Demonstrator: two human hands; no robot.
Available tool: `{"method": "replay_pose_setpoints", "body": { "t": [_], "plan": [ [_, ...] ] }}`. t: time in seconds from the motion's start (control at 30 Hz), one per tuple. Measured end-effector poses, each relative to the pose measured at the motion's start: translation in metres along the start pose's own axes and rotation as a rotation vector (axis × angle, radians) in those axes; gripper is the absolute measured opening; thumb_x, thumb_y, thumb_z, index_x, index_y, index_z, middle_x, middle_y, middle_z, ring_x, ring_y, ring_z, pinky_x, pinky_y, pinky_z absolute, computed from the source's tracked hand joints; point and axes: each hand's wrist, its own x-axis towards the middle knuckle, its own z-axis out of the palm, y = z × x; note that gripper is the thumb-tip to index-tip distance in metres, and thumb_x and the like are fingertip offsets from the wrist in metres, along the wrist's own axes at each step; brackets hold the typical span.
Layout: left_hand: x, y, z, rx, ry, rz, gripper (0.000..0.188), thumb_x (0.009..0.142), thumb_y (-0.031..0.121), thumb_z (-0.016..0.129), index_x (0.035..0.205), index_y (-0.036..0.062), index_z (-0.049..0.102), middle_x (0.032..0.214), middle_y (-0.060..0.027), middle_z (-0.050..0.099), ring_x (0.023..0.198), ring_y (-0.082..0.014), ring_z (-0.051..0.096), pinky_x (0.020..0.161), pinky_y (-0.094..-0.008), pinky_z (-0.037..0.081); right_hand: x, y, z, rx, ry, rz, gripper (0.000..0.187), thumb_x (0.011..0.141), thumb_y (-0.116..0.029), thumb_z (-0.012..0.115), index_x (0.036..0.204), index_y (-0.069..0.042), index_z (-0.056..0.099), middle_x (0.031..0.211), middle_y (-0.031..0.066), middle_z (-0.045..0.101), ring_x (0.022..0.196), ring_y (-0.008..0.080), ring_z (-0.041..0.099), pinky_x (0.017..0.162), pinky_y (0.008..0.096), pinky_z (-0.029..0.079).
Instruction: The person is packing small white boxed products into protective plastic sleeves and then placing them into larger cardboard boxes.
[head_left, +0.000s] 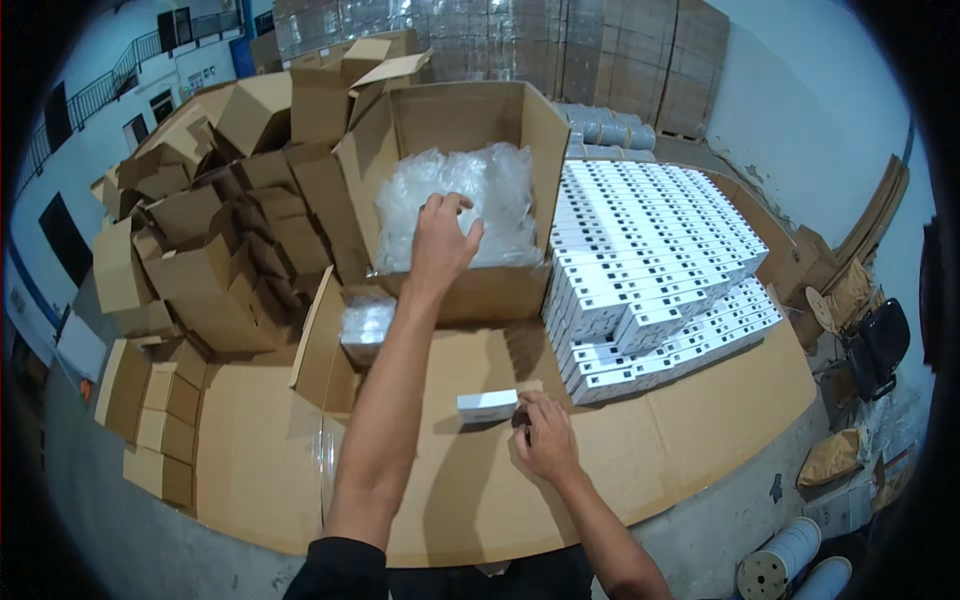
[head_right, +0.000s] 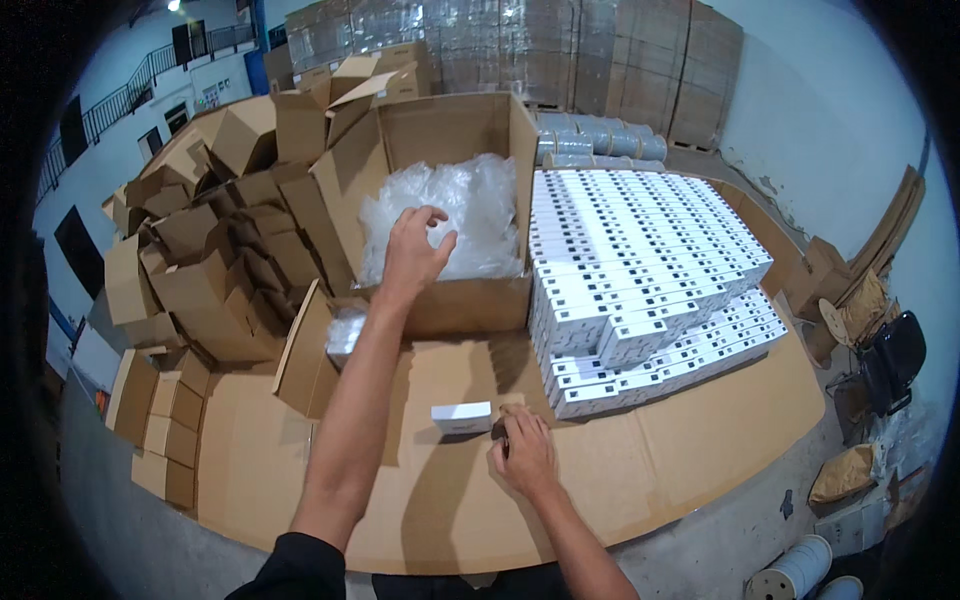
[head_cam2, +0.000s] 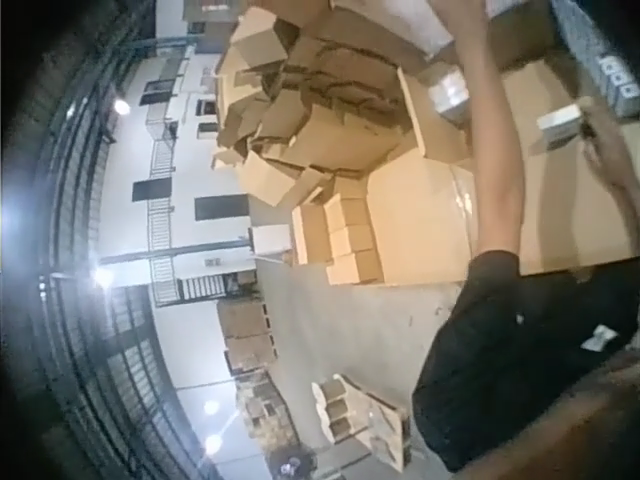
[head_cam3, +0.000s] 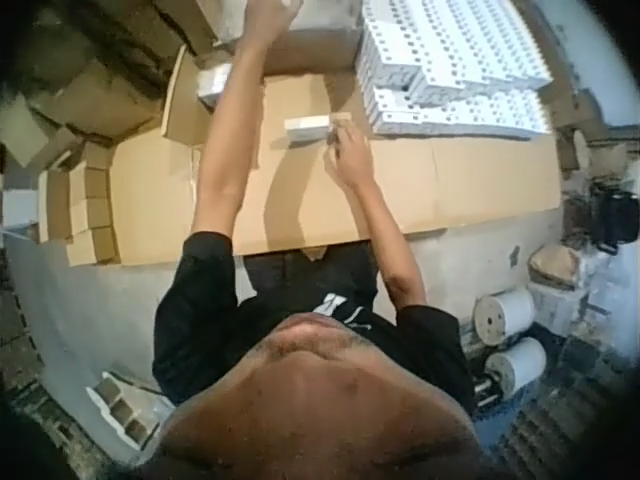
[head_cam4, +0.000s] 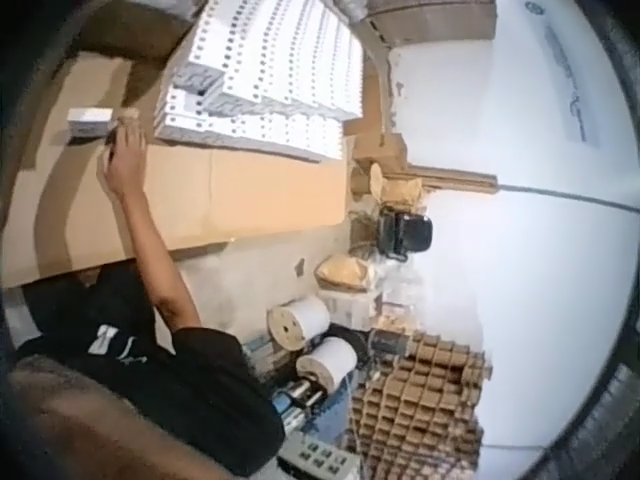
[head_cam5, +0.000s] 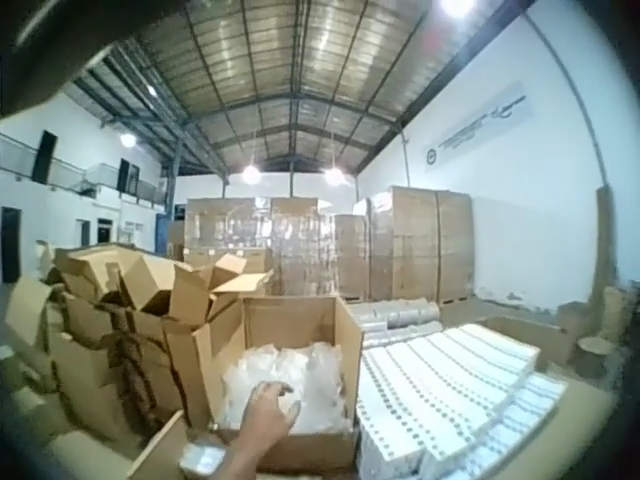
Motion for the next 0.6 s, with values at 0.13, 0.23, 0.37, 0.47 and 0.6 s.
{"method": "replay_pose_setpoints", "body": {
  "t": [0.13, 0.23, 0.37, 0.47, 0.6],
  "plan": [
    [0.028, -0.014, 0.005, 0.307, -0.356, 0.082, 0.043, 0.076, 0.035, 0.084, 0.104, 0.0042, 0.07, 0.103, -0.0162, 0.066, 0.1, -0.0342, 0.063, 0.09, -0.0454, 0.052, -0.002, 0.007, 0.003, -0.021, -0.017, 0.008, 0.046, 0.078, -0.011, 0.065, 0.122, -0.001, 0.057, 0.129, 0.016, 0.058, 0.128, 0.0337, 0.052, 0.111, 0.0482, 0.037],
    [0.044, -0.004, 0.019, 0.374, -0.463, 0.204, 0.039, 0.078, 0.034, 0.083, 0.101, 0.0045, 0.071, 0.104, -0.0167, 0.066, 0.103, -0.0345, 0.063, 0.09, -0.0456, 0.052, -0.004, 0.013, 0.004, -0.032, -0.015, 0.016, 0.043, 0.08, -0.013, 0.066, 0.121, -0.001, 0.057, 0.131, 0.0162, 0.058, 0.13, 0.0339, 0.052, 0.112, 0.0481, 0.036],
    [0.073, -0.014, 0.048, 0.31, -0.365, 0.191, 0.045, 0.081, 0.035, 0.081, 0.112, 0.0059, 0.067, 0.109, -0.0173, 0.066, 0.108, -0.0366, 0.063, 0.093, -0.0465, 0.052, -0.001, 0.01, 0.003, -0.04, -0.008, 0.028, 0.041, 0.081, -0.013, 0.065, 0.119, -0.001, 0.057, 0.131, 0.0165, 0.058, 0.129, 0.0342, 0.052, 0.112, 0.0482, 0.037],
    [0.082, -0.028, 0.07, 0.287, -0.331, 0.176, 0.05, 0.081, 0.033, 0.081, 0.119, 0.0075, 0.063, 0.115, -0.0184, 0.064, 0.11, -0.0382, 0.062, 0.095, -0.0469, 0.052, 0.002, 0.006, 0.003, -0.035, 0.017, -0.004, 0.038, 0.081, -0.014, 0.065, 0.117, -0.002, 0.058, 0.131, 0.0167, 0.058, 0.129, 0.0346, 0.052, 0.112, 0.0483, 0.037],
    [0.089, -0.021, 0.092, 0.268, -0.445, 0.107, 0.059, 0.079, 0.028, 0.084, 0.13, 0.0148, 0.058, 0.127, -0.0168, 0.058, 0.118, -0.0386, 0.058, 0.102, -0.0488, 0.05, 0.0, 0.009, 0.003, -0.044, 0.006, 0.01, 0.036, 0.081, -0.015, 0.066, 0.114, -0.002, 0.057, 0.131, 0.0167, 0.057, 0.128, 0.0351, 0.052, 0.112, 0.0479, 0.038]
  ]
}}
